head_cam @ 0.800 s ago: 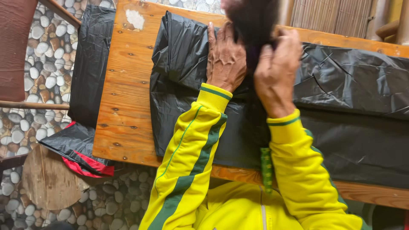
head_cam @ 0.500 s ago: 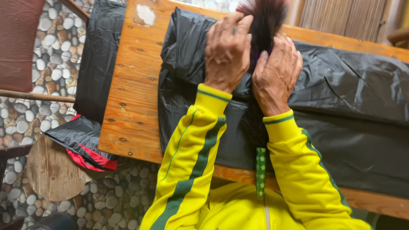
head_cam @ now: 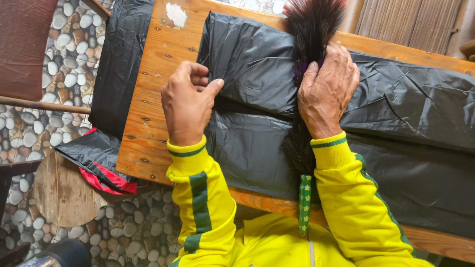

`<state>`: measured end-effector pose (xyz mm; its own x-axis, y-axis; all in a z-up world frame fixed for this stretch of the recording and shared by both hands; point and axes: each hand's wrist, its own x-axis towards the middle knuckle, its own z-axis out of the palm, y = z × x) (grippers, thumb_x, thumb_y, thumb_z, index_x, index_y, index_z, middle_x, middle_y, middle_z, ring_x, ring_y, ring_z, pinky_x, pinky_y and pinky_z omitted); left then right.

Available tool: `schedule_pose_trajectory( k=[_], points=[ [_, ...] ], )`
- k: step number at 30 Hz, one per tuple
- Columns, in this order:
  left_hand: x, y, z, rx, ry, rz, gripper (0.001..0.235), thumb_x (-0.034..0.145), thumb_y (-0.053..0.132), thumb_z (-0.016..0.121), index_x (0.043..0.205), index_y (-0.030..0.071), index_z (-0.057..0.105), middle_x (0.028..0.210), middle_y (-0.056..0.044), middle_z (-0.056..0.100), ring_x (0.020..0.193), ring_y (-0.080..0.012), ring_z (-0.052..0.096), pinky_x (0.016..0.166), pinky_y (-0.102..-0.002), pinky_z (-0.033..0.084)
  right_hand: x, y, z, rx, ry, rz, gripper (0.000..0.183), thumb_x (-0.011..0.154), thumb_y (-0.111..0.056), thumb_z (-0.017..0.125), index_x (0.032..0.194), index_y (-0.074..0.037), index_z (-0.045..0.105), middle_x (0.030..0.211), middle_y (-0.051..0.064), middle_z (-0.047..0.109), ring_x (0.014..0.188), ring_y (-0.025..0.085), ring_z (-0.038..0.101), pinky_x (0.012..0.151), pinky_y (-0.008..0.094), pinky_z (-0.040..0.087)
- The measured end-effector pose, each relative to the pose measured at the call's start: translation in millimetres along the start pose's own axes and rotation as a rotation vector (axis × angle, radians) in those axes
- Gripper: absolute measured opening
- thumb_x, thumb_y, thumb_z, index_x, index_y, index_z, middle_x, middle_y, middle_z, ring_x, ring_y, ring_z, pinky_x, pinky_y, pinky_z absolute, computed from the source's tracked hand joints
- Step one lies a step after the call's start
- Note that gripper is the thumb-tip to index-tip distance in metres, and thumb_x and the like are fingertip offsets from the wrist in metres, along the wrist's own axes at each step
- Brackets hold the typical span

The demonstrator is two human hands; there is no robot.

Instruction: The person uses a feather duster to clean a black plastic-wrapped package on a wooden table. They then fold the plastic edges over the package and smooth the surface with their hands to create a neat, compact bundle.

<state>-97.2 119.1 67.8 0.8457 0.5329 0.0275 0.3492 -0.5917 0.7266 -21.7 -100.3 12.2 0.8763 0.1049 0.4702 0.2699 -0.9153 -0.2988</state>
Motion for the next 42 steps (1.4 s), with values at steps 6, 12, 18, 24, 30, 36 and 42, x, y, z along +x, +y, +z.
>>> schedule_pose_trajectory(
  k=[6, 12, 18, 24, 30, 36, 42],
  points=[
    [12.9, -13.3, -4.8, -0.23, 0.04, -0.039, 0.019, 0.071, 0.011, 0.079, 0.083, 0.012, 0.064, 0.07, 0.0, 0.072, 0.064, -0.0065, 0.069, 0.065, -0.022, 0.055, -0.1, 3.0, 0.3, -0.001, -0.021, 0.002, 0.037, 0.094, -0.017, 0.052, 0.128, -0.003, 0.05, 0.128, 0.016, 0.055, 0.12, 0.033, 0.048, 0.102, 0.05, 0.027],
    [-0.1, -21.1, -14.8, 0.047, 0.447, 0.111, 0.019, 0.076, 0.01, 0.066, 0.095, 0.012, 0.063, 0.072, -0.002, 0.072, 0.068, -0.0252, 0.07, 0.065, -0.039, 0.049, -1.7, 9.0, 3.7, 0.013, 0.014, 0.016, 0.04, 0.09, -0.019, 0.053, 0.127, -0.003, 0.051, 0.127, 0.018, 0.056, 0.12, 0.032, 0.049, 0.103, 0.049, 0.027],
    [-106.3, 90.6, 11.4, -0.035, -0.077, 0.388, 0.045, 0.077, 0.044, 0.073, 0.103, 0.011, 0.055, 0.074, 0.0, 0.057, 0.068, -0.0209, 0.061, 0.063, -0.037, 0.045, 25.8, 17.1, -52.9, 0.725, -0.295, 0.2, 0.04, 0.101, -0.03, 0.04, 0.129, -0.002, 0.044, 0.129, 0.017, 0.051, 0.12, 0.027, 0.047, 0.102, 0.036, 0.032],
    [-159.9, 79.6, 90.4, 0.317, -0.141, 0.472, 0.061, 0.074, 0.033, 0.076, 0.121, 0.006, 0.05, 0.079, -0.007, 0.052, 0.068, -0.0274, 0.056, 0.056, -0.041, 0.045, 21.9, 97.9, -71.5, 0.072, -0.239, 0.009, 0.041, 0.105, -0.036, 0.046, 0.134, -0.01, 0.055, 0.136, 0.019, 0.05, 0.133, 0.041, 0.031, 0.099, 0.071, 0.006],
    [-139.9, 71.8, 79.0, -0.206, -0.476, 0.208, 0.052, 0.091, 0.027, 0.045, 0.14, 0.013, 0.037, 0.091, -0.021, 0.069, 0.07, -0.0468, 0.06, 0.068, -0.05, 0.041, 11.2, 109.3, -42.9, -0.041, -0.207, -0.017, 0.045, 0.102, -0.038, 0.047, 0.141, -0.016, 0.053, 0.144, 0.024, 0.04, 0.132, 0.045, 0.033, 0.1, 0.071, 0.008],
    [-105.6, -8.0, 46.2, -1.529, -0.236, -0.646, 0.021, 0.091, 0.005, 0.058, 0.106, 0.018, 0.051, 0.065, -0.001, 0.036, 0.046, -0.0042, 0.033, 0.034, -0.017, 0.025, 13.2, 107.0, -46.8, -0.008, -0.267, 0.049, 0.048, 0.102, -0.043, 0.041, 0.142, -0.018, 0.05, 0.147, 0.021, 0.036, 0.135, 0.042, 0.028, 0.102, 0.068, 0.005],
    [-98.7, -3.3, 22.2, -1.566, 0.166, -0.601, 0.025, 0.092, 0.008, 0.057, 0.084, 0.019, 0.036, 0.063, -0.003, 0.041, 0.042, -0.0095, 0.04, 0.03, -0.019, 0.027, 12.6, 105.6, -48.5, 0.006, -0.253, 0.047, 0.047, 0.102, -0.042, 0.042, 0.141, -0.017, 0.051, 0.146, 0.022, 0.036, 0.134, 0.042, 0.028, 0.101, 0.068, 0.005]
  ],
)
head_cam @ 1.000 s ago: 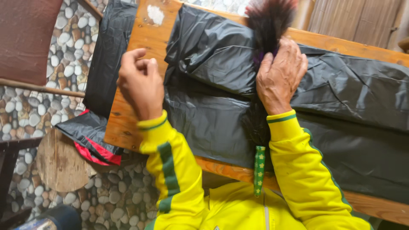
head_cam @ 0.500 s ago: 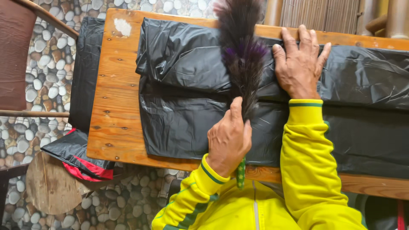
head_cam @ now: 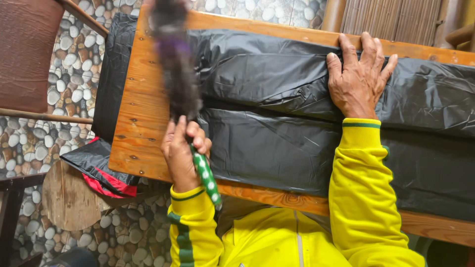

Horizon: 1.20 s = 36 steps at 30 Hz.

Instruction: The person uses a feather duster to clean a black plastic-wrapped package on a wooden table. They then fold the plastic edges over the package and smooth the surface with their hands to create a neat, compact bundle.

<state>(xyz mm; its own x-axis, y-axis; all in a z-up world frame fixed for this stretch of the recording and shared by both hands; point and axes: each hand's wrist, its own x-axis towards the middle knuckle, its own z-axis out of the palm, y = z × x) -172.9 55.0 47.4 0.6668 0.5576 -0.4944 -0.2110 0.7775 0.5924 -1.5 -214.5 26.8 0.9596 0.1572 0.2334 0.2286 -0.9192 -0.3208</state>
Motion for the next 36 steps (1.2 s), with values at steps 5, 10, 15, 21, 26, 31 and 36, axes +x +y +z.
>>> schedule_pose_trajectory(
  k=[5, 10, 15, 21, 26, 31, 36],
  points=[
    [-51.1, 0.5, 33.9, 0.325, -0.251, 0.077, 0.022, 0.095, 0.011, 0.049, 0.076, 0.013, 0.039, 0.05, -0.004, 0.037, 0.035, -0.0118, 0.035, 0.031, -0.024, 0.026, 2.8, 2.7, 2.4, -0.002, 0.018, 0.01, 0.047, 0.101, -0.043, 0.042, 0.139, -0.017, 0.052, 0.145, 0.021, 0.037, 0.134, 0.042, 0.028, 0.102, 0.067, 0.004],
    [-79.5, -62.0, 17.0, 0.083, -0.375, -0.677, 0.026, 0.094, 0.006, 0.054, 0.083, 0.014, 0.032, 0.056, -0.003, 0.032, 0.036, -0.0121, 0.038, 0.028, -0.024, 0.026, -1.3, 16.7, 14.6, -0.036, 0.039, -0.043, 0.05, 0.093, -0.019, 0.043, 0.143, -0.014, 0.041, 0.142, 0.021, 0.038, 0.132, 0.045, 0.031, 0.101, 0.07, 0.007],
    [-31.2, -9.5, -15.4, -0.478, -0.209, -0.702, 0.025, 0.073, -0.008, 0.048, 0.064, 0.013, 0.039, 0.056, 0.007, 0.038, 0.044, -0.005, 0.037, 0.036, -0.019, 0.036, 1.9, 1.0, 0.6, 0.021, 0.007, 0.011, 0.047, 0.1, -0.041, 0.045, 0.138, -0.015, 0.052, 0.144, 0.02, 0.038, 0.133, 0.042, 0.029, 0.102, 0.067, 0.005],
    [-46.5, -2.1, -3.6, 0.139, -0.224, -0.228, 0.038, 0.098, 0.028, 0.044, 0.063, 0.014, 0.037, 0.047, -0.003, 0.033, 0.034, -0.012, 0.032, 0.023, -0.023, 0.02, 1.1, 3.8, 3.2, 0.026, 0.041, -0.003, 0.046, 0.099, -0.039, 0.047, 0.136, -0.013, 0.054, 0.143, 0.021, 0.038, 0.133, 0.042, 0.029, 0.103, 0.066, 0.007],
    [-87.5, -53.5, 13.9, -0.058, -0.251, -0.621, 0.021, 0.095, 0.009, 0.052, 0.078, 0.011, 0.041, 0.059, 0.0, 0.035, 0.04, -0.0075, 0.038, 0.029, -0.019, 0.029, 1.1, 20.2, 14.1, -0.012, 0.047, -0.031, 0.051, 0.093, -0.033, 0.047, 0.135, -0.005, 0.052, 0.143, 0.02, 0.037, 0.134, 0.041, 0.029, 0.104, 0.065, 0.005],
    [-43.5, -21.6, -32.3, -0.523, -0.216, -0.813, 0.024, 0.094, 0.011, 0.05, 0.071, 0.011, 0.043, 0.059, 0.005, 0.036, 0.047, -0.0052, 0.039, 0.038, -0.018, 0.034, -0.1, 4.0, 3.5, 0.009, 0.061, -0.007, 0.044, 0.1, -0.039, 0.05, 0.135, -0.013, 0.056, 0.14, 0.019, 0.041, 0.131, 0.038, 0.031, 0.101, 0.067, 0.009],
    [-27.2, 15.5, -45.0, -0.51, -0.316, -0.411, 0.022, 0.093, 0.013, 0.053, 0.073, 0.009, 0.044, 0.068, 0.002, 0.042, 0.054, -0.0084, 0.042, 0.044, -0.019, 0.034, 0.4, 5.7, 5.6, 0.022, 0.076, -0.013, 0.045, 0.099, -0.039, 0.05, 0.134, -0.012, 0.056, 0.14, 0.02, 0.04, 0.131, 0.04, 0.031, 0.102, 0.067, 0.008]
  ],
)
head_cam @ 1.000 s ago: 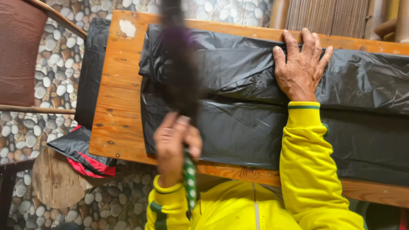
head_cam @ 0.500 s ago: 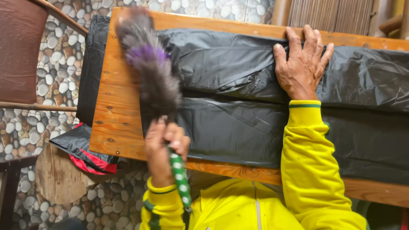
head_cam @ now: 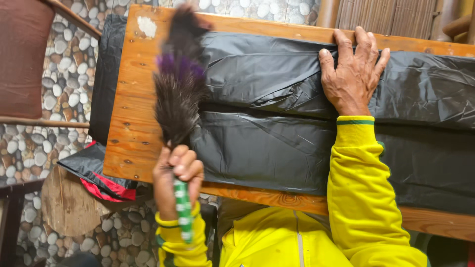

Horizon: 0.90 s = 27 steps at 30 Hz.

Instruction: The person uses a feather duster to clean a black plastic-wrapped package on a wooden table. They then fold the plastic edges over the package and smooth the surface with their hands to create a neat, compact bundle.

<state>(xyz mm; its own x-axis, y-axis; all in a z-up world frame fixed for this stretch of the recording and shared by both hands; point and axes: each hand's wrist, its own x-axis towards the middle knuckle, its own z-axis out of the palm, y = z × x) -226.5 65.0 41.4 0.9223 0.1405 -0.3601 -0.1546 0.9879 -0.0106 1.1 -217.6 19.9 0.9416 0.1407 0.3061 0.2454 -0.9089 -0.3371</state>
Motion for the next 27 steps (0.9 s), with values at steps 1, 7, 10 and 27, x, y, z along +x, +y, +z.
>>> schedule_pose_trajectory(
  k=[1, 7, 10, 27],
  points=[
    [-2.2, -16.4, 7.5, 0.002, 0.008, -0.006, 0.022, 0.093, 0.013, 0.053, 0.073, 0.009, 0.044, 0.068, 0.002, 0.042, 0.054, -0.0084, 0.042, 0.044, -0.019, 0.034, -1.1, 0.4, -0.9, -0.002, -0.005, 0.008, 0.045, 0.099, -0.039, 0.05, 0.134, -0.012, 0.056, 0.14, 0.02, 0.04, 0.131, 0.04, 0.031, 0.102, 0.067, 0.008],
    [-21.3, -101.5, 18.7, 0.357, 0.221, -0.213, 0.007, 0.094, 0.012, 0.051, 0.092, 0.007, 0.056, 0.056, 0.001, 0.03, 0.037, -0.0081, 0.038, 0.029, -0.02, 0.03, -0.2, 10.8, 6.5, -0.023, -0.015, -0.01, 0.046, 0.1, -0.042, 0.049, 0.134, -0.012, 0.056, 0.14, 0.022, 0.041, 0.131, 0.042, 0.033, 0.102, 0.067, 0.009],
    [-17.7, -94.1, 11.1, 0.403, 0.222, -0.461, 0.037, 0.097, 0.015, 0.053, 0.062, 0.012, 0.038, 0.047, 0.001, 0.038, 0.035, -0.0082, 0.037, 0.031, -0.019, 0.029, -0.9, 18.6, 13.4, -0.048, -0.04, -0.04, 0.057, 0.084, -0.023, 0.055, 0.137, -0.003, 0.047, 0.144, 0.019, 0.036, 0.134, 0.042, 0.029, 0.104, 0.066, 0.007],
    [-17.9, -121.4, 14.3, 0.289, 0.224, -0.315, 0.019, 0.101, 0.016, 0.045, 0.082, 0.011, 0.043, 0.058, 0.003, 0.042, 0.042, -0.0079, 0.044, 0.033, -0.02, 0.033, 0.2, 15.4, 8.1, -0.016, -0.029, -0.042, 0.053, 0.083, -0.015, 0.053, 0.135, -0.008, 0.053, 0.141, 0.02, 0.039, 0.131, 0.042, 0.031, 0.102, 0.067, 0.006]
  ],
)
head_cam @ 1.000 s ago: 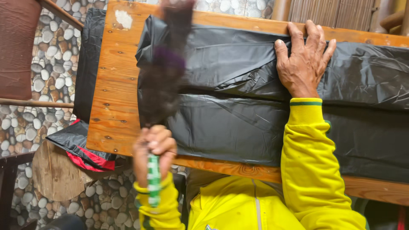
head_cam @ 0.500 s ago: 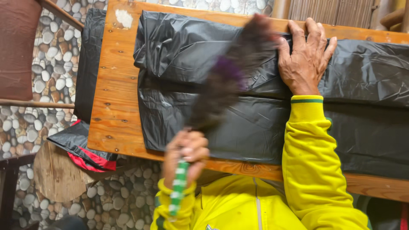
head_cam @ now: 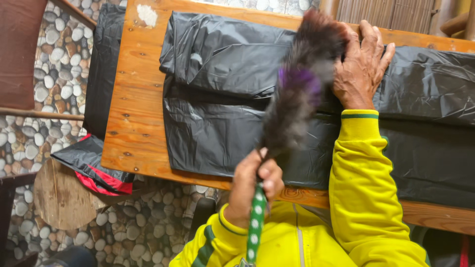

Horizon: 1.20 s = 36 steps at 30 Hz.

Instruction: The person uses a feather duster to clean a black plastic-wrapped package on a wooden table. They then fold the plastic edges over the package and smooth the surface with their hands to create a neat, compact bundle.

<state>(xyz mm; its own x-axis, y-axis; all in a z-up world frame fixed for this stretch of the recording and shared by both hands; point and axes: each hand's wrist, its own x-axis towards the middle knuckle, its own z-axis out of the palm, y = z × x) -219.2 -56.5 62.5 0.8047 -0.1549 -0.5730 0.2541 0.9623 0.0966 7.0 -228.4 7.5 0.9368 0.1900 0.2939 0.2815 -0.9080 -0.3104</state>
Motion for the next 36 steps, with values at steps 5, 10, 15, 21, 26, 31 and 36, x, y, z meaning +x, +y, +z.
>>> schedule_pose_trajectory(
  k=[5, 10, 15, 21, 26, 31, 36],
  points=[
    [-1.7, 55.5, 7.2, -0.017, -0.064, 0.275, 0.03, 0.096, 0.02, 0.047, 0.068, 0.012, 0.041, 0.056, 0.002, 0.037, 0.044, -0.0095, 0.036, 0.036, -0.021, 0.029, -0.3, -12.0, -7.7, -0.005, 0.058, 0.036, 0.041, 0.099, -0.035, 0.053, 0.133, -0.013, 0.058, 0.138, 0.019, 0.044, 0.129, 0.038, 0.035, 0.1, 0.066, 0.01],
    [2.7, 50.9, 25.8, 0.253, -0.117, 0.501, 0.007, 0.096, 0.016, 0.048, 0.091, 0.012, 0.049, 0.066, -0.002, 0.045, 0.057, -0.0148, 0.046, 0.047, -0.025, 0.035, 3.2, -8.3, -6.2, 0.034, 0.069, 0.044, 0.039, 0.098, -0.035, 0.054, 0.129, -0.011, 0.061, 0.134, 0.017, 0.045, 0.129, 0.037, 0.035, 0.101, 0.067, 0.009],
    [14.3, 16.9, 72.6, 0.674, -0.056, 0.451, 0.015, 0.092, 0.014, 0.057, 0.103, 0.003, 0.056, 0.077, -0.018, 0.07, 0.074, -0.02, 0.068, 0.073, -0.026, 0.055, -5.3, -32.3, -72.4, 0.336, 0.366, -0.118, 0.023, 0.107, -0.013, 0.049, 0.115, 0.007, 0.056, 0.108, 0.021, 0.05, 0.104, 0.035, 0.052, 0.091, 0.044, 0.04],
    [40.7, -17.0, 64.4, 0.979, -0.295, 0.52, 0.025, 0.091, 0.019, 0.063, 0.112, 0.007, 0.057, 0.103, 0.0, 0.063, 0.092, -0.0057, 0.054, 0.086, -0.022, 0.048, -81.5, -111.6, -153.3, 0.81, -0.322, 0.082, 0.065, 0.092, -0.024, 0.05, 0.145, 0.001, 0.022, 0.145, 0.017, 0.042, 0.129, 0.023, 0.046, 0.109, 0.033, 0.033],
    [45.4, 2.0, 79.5, 1.677, -0.533, 0.862, 0.027, 0.087, 0.002, 0.045, 0.109, 0.005, 0.061, 0.101, -0.012, 0.062, 0.093, -0.0251, 0.063, 0.086, -0.034, 0.049, -117.6, -95.3, -122.0, 0.907, -0.049, 0.275, 0.06, 0.095, -0.017, 0.049, 0.146, -0.003, 0.019, 0.15, 0.015, 0.032, 0.138, 0.021, 0.034, 0.116, 0.032, 0.025],
    [90.5, 21.6, 97.6, 1.991, -0.423, 1.343, 0.023, 0.088, 0.007, 0.051, 0.105, 0.012, 0.067, 0.105, -0.006, 0.06, 0.1, -0.0241, 0.058, 0.083, -0.042, 0.034, -122.5, -81.1, -118.5, 0.774, -0.099, 0.417, 0.05, 0.093, -0.013, 0.041, 0.142, -0.011, 0.033, 0.138, 0.011, 0.05, 0.06, 0.015, 0.073, 0.056, 0.023, 0.058],
    [173.6, 28.4, 72.4, 2.56, -0.286, 1.312, 0.049, 0.101, 0.028, 0.042, 0.145, 0.005, 0.043, 0.152, -0.012, 0.033, 0.142, -0.0318, 0.023, 0.11, -0.063, 0.004, -132.6, -80.3, -87.0, 0.173, -0.211, 0.206, 0.055, 0.09, -0.012, 0.044, 0.144, -0.018, 0.041, 0.078, 0.007, 0.058, 0.065, 0.039, 0.057, 0.056, 0.053, 0.042]
  ],
)
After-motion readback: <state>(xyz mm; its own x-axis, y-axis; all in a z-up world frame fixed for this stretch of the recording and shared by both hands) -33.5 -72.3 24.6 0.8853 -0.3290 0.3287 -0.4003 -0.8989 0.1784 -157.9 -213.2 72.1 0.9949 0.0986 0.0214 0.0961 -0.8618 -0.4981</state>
